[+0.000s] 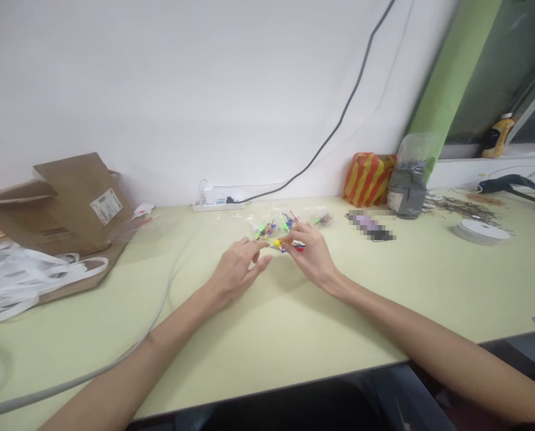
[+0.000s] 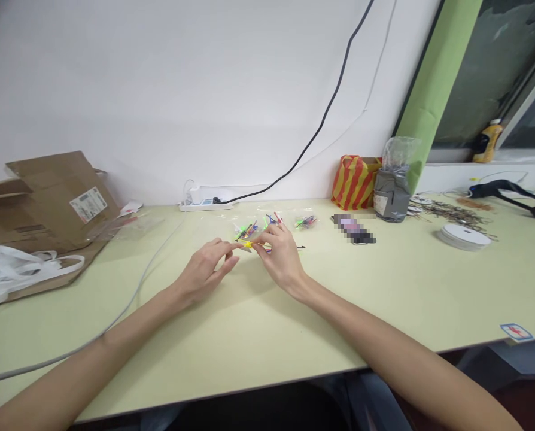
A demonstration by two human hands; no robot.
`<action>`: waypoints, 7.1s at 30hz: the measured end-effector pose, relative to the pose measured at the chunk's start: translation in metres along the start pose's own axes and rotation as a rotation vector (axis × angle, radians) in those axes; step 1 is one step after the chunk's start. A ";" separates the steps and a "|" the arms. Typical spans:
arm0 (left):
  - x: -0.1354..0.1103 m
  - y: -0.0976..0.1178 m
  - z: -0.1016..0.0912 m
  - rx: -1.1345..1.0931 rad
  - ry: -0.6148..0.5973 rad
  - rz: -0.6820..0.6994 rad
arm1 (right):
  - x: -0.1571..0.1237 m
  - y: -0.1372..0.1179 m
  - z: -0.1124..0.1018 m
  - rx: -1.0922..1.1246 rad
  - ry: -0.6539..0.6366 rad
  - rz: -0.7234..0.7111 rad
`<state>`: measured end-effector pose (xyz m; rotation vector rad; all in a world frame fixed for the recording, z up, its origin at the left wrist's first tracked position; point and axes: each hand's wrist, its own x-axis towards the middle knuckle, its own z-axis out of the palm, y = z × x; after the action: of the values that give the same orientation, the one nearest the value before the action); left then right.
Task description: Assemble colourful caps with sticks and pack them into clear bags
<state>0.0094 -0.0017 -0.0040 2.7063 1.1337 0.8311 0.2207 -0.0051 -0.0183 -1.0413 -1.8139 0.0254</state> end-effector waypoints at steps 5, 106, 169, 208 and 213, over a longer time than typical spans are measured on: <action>-0.001 0.008 0.009 -0.003 0.037 -0.007 | -0.008 -0.016 0.006 0.120 -0.123 0.002; -0.004 -0.021 0.006 -0.193 -0.345 0.022 | 0.001 0.013 -0.008 0.237 -0.714 0.105; -0.007 0.014 0.001 -0.422 -0.099 -0.007 | 0.007 -0.017 -0.020 0.899 -0.592 0.353; -0.001 -0.035 0.012 -0.143 -0.206 0.010 | 0.007 0.015 -0.029 -0.018 -0.890 -0.097; -0.001 -0.034 0.013 -0.171 -0.169 -0.009 | 0.009 0.009 -0.032 0.082 -0.957 -0.150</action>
<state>-0.0059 0.0235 -0.0247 2.5724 0.9904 0.6507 0.2500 -0.0069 0.0001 -0.8855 -2.7079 0.5888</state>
